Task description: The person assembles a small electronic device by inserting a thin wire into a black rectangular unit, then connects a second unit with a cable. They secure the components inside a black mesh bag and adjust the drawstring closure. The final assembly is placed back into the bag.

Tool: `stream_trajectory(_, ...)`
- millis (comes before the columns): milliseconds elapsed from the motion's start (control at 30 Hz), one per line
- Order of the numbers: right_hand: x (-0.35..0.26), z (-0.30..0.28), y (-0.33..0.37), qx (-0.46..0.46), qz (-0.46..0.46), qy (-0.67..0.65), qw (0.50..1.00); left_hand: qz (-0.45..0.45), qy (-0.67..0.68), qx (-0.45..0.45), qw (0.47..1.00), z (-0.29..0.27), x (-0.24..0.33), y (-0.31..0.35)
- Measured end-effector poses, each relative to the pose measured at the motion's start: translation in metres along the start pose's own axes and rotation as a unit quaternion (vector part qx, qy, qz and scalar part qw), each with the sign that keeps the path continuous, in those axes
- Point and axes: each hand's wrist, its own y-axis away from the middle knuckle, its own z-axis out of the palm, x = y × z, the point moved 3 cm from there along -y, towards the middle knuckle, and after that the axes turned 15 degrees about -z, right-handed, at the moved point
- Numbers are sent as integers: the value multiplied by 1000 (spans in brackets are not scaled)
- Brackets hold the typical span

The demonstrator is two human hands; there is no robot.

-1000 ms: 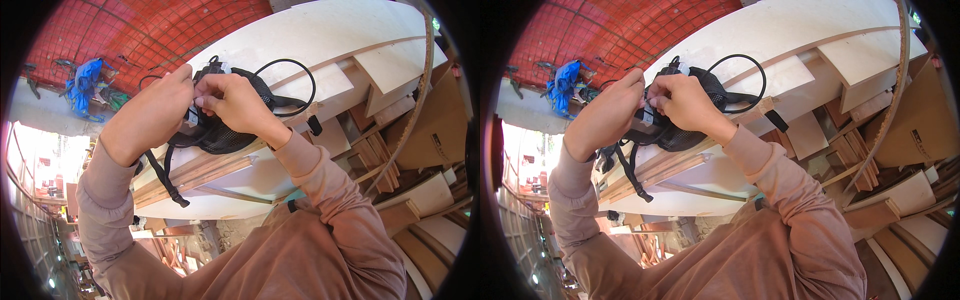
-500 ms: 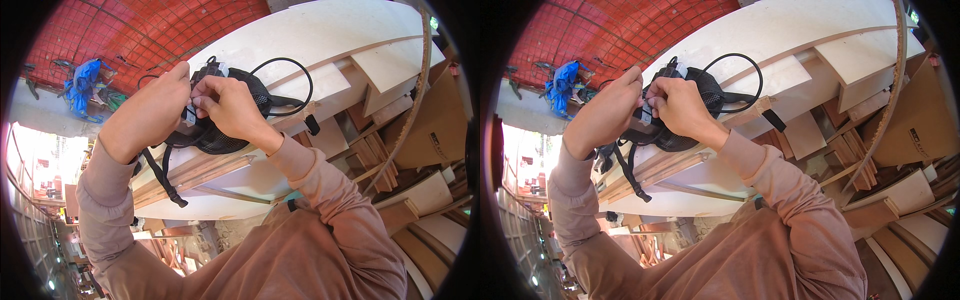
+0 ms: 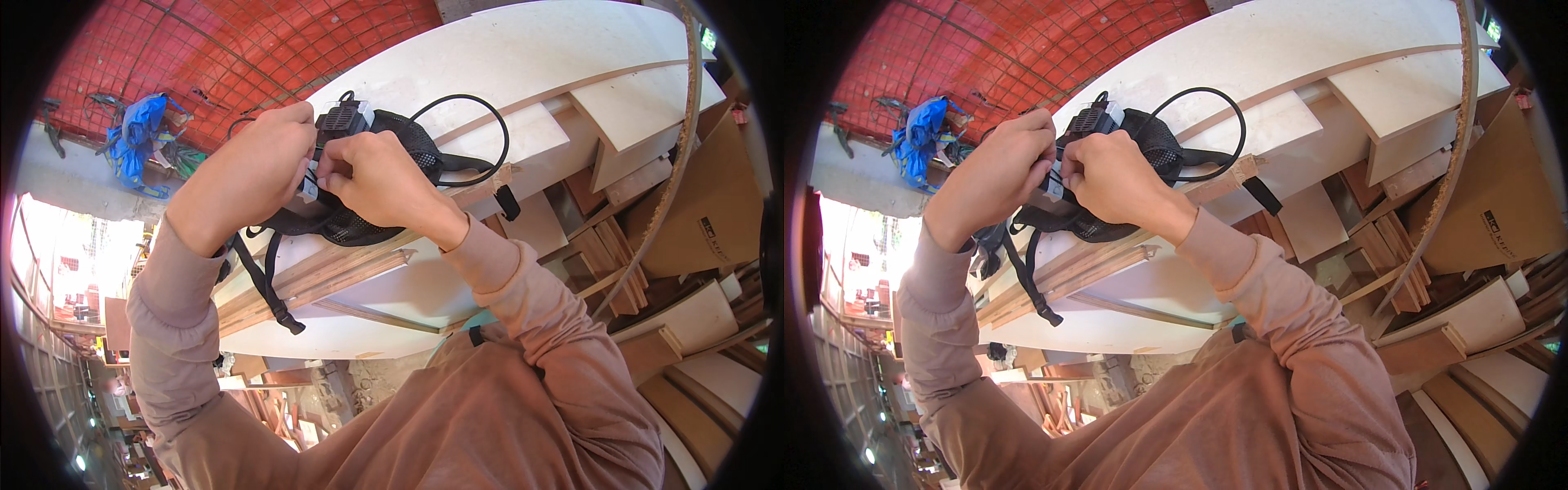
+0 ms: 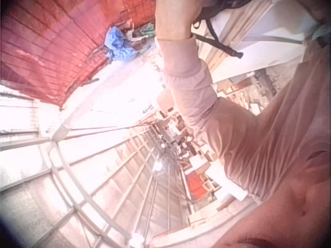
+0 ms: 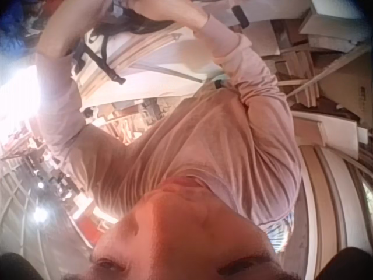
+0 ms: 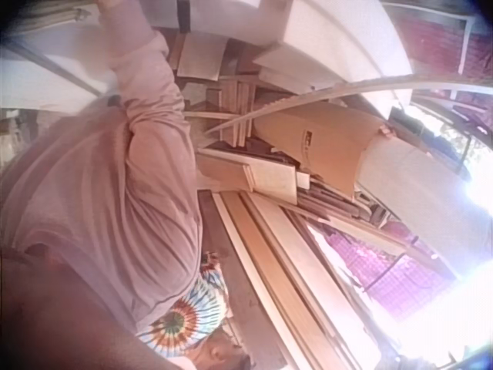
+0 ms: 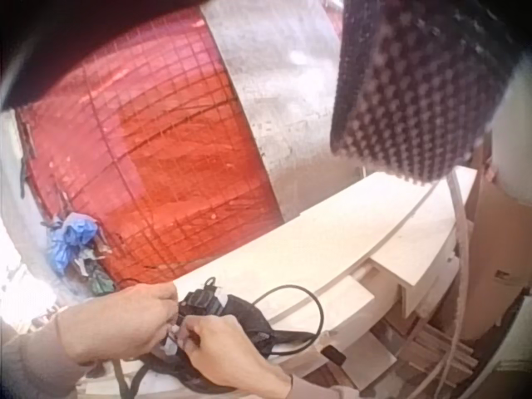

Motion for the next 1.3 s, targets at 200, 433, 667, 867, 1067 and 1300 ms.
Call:
stream_trajectory(200, 4, 6, 8, 17, 6, -34, 999, 3, 22, -16, 1000, 8, 1, 5)
stream_trajectory(433, 0, 12, 16, -31, -37, 31, 998, 15, 9, -36, 999, 3, 5, 8)
stream_trajectory(667, 2, 15, 14, 22, -85, 46, 995, 20, 36, -13, 999, 2, 3, 13)
stream_trajectory(867, -1, 9, 2, 102, -132, 28, 986, 32, 27, 2, 999, 4, -3, 13)
stream_trajectory(1067, -3, 11, 2, 103, -118, -16, 988, 55, 37, -6, 998, -6, 3, 13)
stream_trajectory(1300, -3, 11, -1, 68, -145, -1, 987, 46, 34, 4, 998, 4, -8, 13)
